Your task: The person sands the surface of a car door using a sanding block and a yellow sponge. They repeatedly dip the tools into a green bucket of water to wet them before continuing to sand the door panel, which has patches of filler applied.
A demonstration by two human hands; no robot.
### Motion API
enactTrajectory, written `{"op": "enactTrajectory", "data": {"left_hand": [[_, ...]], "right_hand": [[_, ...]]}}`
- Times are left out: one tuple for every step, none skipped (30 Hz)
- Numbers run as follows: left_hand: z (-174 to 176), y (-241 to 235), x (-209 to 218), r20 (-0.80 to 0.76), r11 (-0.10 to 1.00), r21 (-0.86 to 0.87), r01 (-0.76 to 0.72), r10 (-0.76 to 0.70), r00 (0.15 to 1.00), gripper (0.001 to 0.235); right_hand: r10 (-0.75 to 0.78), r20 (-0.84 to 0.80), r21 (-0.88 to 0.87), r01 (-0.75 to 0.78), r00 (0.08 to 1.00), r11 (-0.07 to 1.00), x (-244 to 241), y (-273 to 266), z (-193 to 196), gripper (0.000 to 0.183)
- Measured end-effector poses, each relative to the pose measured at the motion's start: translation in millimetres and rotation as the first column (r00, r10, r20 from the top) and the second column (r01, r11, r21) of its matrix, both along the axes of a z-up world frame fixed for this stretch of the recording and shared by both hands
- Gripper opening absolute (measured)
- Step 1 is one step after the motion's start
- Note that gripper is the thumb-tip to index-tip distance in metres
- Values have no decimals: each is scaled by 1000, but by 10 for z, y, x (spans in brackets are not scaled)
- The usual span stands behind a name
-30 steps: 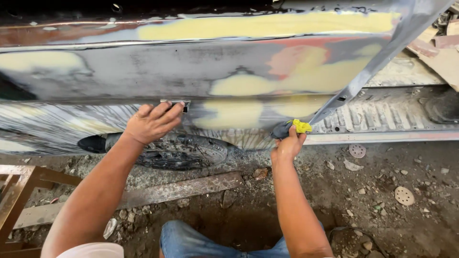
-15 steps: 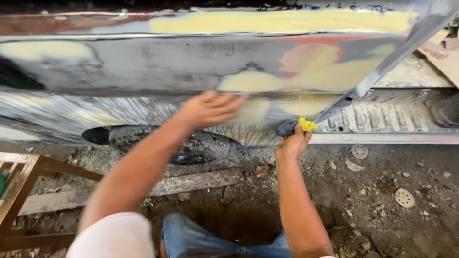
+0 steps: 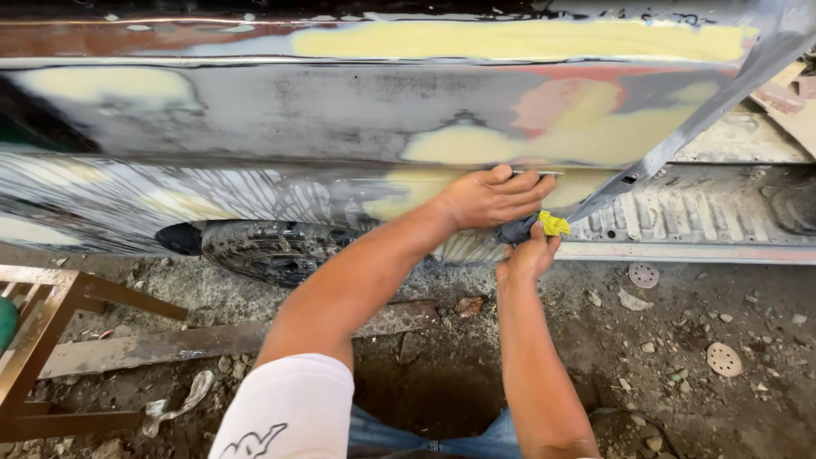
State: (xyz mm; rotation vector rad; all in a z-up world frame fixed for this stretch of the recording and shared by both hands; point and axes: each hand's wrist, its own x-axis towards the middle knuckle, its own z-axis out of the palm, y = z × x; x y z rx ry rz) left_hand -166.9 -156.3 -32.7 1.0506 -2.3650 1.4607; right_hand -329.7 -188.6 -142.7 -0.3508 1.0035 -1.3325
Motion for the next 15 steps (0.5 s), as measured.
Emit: {"op": "enactTrajectory", "data": {"left_hand": [[182,181,168,0,1000,4,-2,2,1000,38],[352,357,328,230,972,171,-158,117,966,55],[524,532,482,461,894,290,-341,182,869,80],[737,894,679,463,891,293,-346,184,867,80],[960,1256,868,565,708,398,-583,312,764,93],[1202,1576,1061,673,464,440,-769,397,624,107],[906,1737,1341,675,467,432,-771,400,620,107],[604,1869,1610,323,759,346,-551,455,830,71],[298,1991,1882,-58,938,109,-329,336,940,35],[333,1842,1753,-61,940,109,-324,332,941,35],[366,1692,1621,112,921,81,-381,372,922,47],[413,1526,1494,281,902,40,-429,402,871,62],[311,1163,1208,280,906,38,-421,395,875,62],[201,802,901,156,970,-11,-241,240,958,51],[92,450,586,38,995,-83,-60,64,997,42]], "right_hand": [[2,0,4,-2,1000,1000,11,0,-11,25],[-8,-24,-24,7,1000,1000,15,-5,-35,25],[-18,-48,-52,16,999,999,15,-12,-57,25],[-13,-46,-48,11,999,999,18,22,-44,25],[-11,-50,-30,9,999,1000,17,55,-25,26],[-14,-49,-21,13,999,1000,25,40,16,27],[-15,-42,-26,14,999,1000,50,32,-6,27],[-22,-38,-44,21,999,999,43,14,-24,25],[-30,-33,-62,28,999,998,34,-7,-45,23],[-35,-36,-63,33,999,997,20,7,-29,23],[-17,-36,-57,15,999,998,4,18,-15,23],[-2,-34,-52,0,999,999,-10,22,5,24],[-11,-34,-53,9,999,999,-15,16,10,24],[-1,-17,-41,1,1000,999,-42,26,4,25],[8,1,-29,-8,1000,1000,-67,35,0,27]]}}
